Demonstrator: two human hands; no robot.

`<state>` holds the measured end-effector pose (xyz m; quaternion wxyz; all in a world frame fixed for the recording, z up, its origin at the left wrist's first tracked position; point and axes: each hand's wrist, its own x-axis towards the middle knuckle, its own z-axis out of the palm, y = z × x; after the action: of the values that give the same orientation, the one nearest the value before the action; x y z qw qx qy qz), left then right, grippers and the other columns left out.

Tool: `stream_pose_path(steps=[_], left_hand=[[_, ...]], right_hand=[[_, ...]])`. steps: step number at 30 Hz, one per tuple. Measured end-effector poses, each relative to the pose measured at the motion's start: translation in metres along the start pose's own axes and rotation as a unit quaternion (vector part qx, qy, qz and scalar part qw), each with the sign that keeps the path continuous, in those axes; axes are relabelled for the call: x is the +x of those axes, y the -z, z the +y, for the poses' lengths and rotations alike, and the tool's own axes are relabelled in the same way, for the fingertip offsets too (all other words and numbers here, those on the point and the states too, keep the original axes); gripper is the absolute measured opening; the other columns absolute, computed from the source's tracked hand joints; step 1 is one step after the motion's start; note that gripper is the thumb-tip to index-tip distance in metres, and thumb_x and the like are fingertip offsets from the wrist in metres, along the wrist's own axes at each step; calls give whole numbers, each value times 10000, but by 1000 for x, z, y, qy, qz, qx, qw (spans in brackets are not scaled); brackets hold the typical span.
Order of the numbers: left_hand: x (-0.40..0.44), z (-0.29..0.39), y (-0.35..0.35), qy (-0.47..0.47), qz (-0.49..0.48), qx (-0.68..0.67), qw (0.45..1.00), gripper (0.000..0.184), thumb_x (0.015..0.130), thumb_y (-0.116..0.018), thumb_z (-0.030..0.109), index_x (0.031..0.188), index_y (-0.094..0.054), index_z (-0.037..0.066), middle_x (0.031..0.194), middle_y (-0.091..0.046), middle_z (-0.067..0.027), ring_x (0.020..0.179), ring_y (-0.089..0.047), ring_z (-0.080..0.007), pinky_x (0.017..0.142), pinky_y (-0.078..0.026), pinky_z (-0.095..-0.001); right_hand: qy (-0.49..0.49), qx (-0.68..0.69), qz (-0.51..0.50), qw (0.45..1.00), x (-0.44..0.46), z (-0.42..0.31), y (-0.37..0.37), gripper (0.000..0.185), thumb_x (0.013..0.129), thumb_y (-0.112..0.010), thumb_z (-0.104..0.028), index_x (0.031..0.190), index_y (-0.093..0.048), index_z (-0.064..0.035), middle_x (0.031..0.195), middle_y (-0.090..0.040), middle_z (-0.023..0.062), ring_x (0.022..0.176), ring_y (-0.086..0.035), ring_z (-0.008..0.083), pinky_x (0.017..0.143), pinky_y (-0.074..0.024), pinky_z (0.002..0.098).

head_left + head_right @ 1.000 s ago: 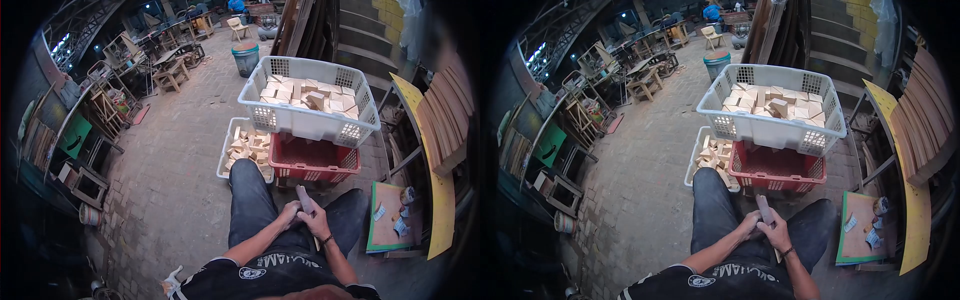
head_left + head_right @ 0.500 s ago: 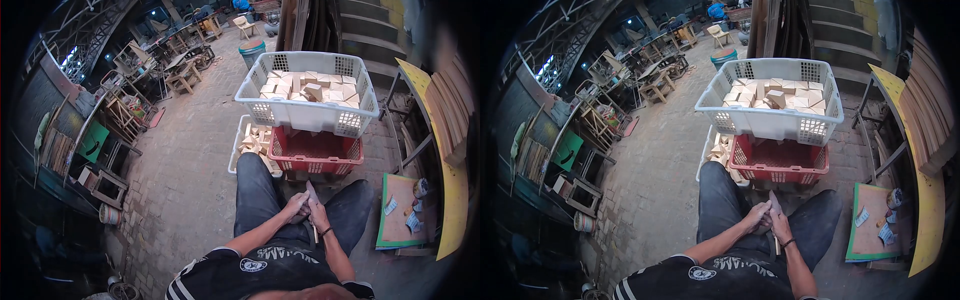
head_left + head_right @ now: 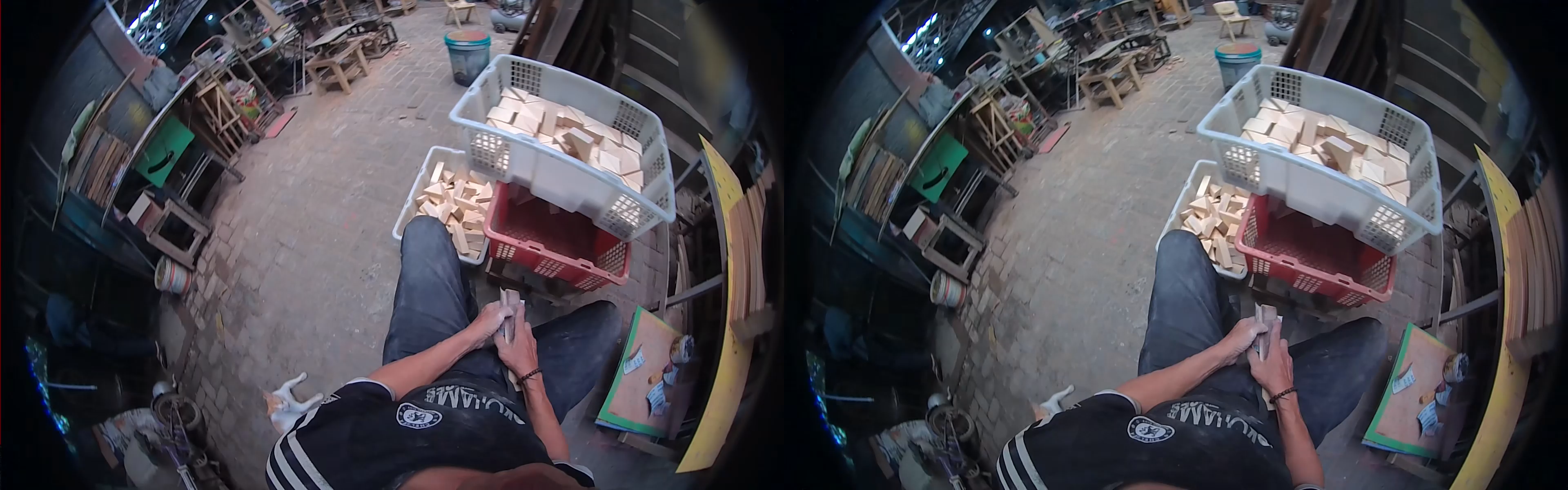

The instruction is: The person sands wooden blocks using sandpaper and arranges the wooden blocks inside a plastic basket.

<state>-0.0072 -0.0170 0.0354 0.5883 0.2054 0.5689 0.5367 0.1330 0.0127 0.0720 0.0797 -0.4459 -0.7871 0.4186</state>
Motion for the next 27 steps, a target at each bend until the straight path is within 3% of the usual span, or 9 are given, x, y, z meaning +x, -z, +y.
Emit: stream_pose_path(steps=[3, 5, 8, 11, 13, 17, 21, 22, 27], left_hand=[[11, -9, 6, 11, 22, -25, 999, 296, 911, -514, 236, 1070, -646, 24, 934, -637, -51, 859, -574, -146, 797, -460, -304], [21, -23, 13, 14, 3, -59, 998, 324, 931, -498, 235, 1130, -634, 19, 986, -645, -61, 919, -593, -157, 841, -467, -312], [33, -33, 15, -42, -49, -42, 997, 448, 1028, -451, 317, 1362, -531, 30, 1262, -592, -85, 1144, -557, -167, 997, -436, -313], [30, -24, 9, -36, -60, -119, 990, 549, 1068, -404, 408, 1479, -420, 45, 1364, -544, -106, 1216, -543, -191, 1046, -428, -348], [15, 2, 4, 33, -57, -249, 966, 561, 1072, -384, 403, 1507, -377, 50, 1374, -543, -125, 1242, -542, -223, 1052, -433, -383], [17, 3, 7, 1, -35, -328, 944, 510, 1025, -421, 358, 1425, -442, 43, 1335, -555, -137, 1209, -563, -254, 1031, -449, -410], [20, -1, 10, -3, 12, -305, 952, 482, 1006, -440, 329, 1409, -449, 65, 1305, -567, -132, 1174, -573, -251, 1020, -453, -406], [25, -8, 16, 31, -7, -260, 965, 687, 969, -406, 315, 1592, -228, 87, 1549, -379, -87, 1372, -425, -225, 1148, -318, -351], [35, -26, 16, -55, 45, -162, 984, 649, 959, -436, 335, 1548, -327, 85, 1469, -447, -78, 1349, -412, -193, 1130, -301, -331]], right_hand=[[41, 52, 13, 998, 13, 12, -7, 994, 834, -721, -407, 1578, -193, -14, 1244, -575, 319, 1137, -607, 452, 961, -482, 443], [27, 156, -6, 987, 19, 15, -6, 957, 866, -727, -378, 1559, -220, 45, 1472, -463, 298, 1349, -503, 361, 1098, -397, 370], [32, 221, 5, 975, 28, 10, 0, 921, 891, -705, -351, 1556, -214, 54, 1529, -404, 283, 1395, -455, 338, 1118, -375, 365], [37, 46, 1, 998, 33, -5, 12, 857, 905, -678, -340, 1567, -252, -3, 1295, -538, 297, 1162, -576, 398, 1009, -442, 413], [62, 31, 3, 998, 43, -1, 6, 848, 906, -674, -347, 1568, -262, -13, 1240, -540, 287, 1121, -577, 401, 986, -448, 419], [89, 8, -6, 996, 61, 1, -3, 833, 913, -661, -367, 1568, -277, -25, 1216, -525, 278, 1119, -568, 399, 975, -449, 425], [108, -1, -33, 994, 71, 8, -10, 795, 940, -632, -359, 1568, -277, -26, 1220, -519, 284, 1113, -565, 403, 978, -446, 425], [126, -5, -31, 991, 75, 16, -14, 743, 967, -597, -339, 1563, -288, -22, 1199, -530, 291, 1092, -569, 408, 961, -448, 433], [134, 21, -67, 988, 80, 23, -19, 637, 1015, -518, -297, 1546, -318, -6, 1151, -558, 278, 1044, -574, 399, 916, -453, 441]])
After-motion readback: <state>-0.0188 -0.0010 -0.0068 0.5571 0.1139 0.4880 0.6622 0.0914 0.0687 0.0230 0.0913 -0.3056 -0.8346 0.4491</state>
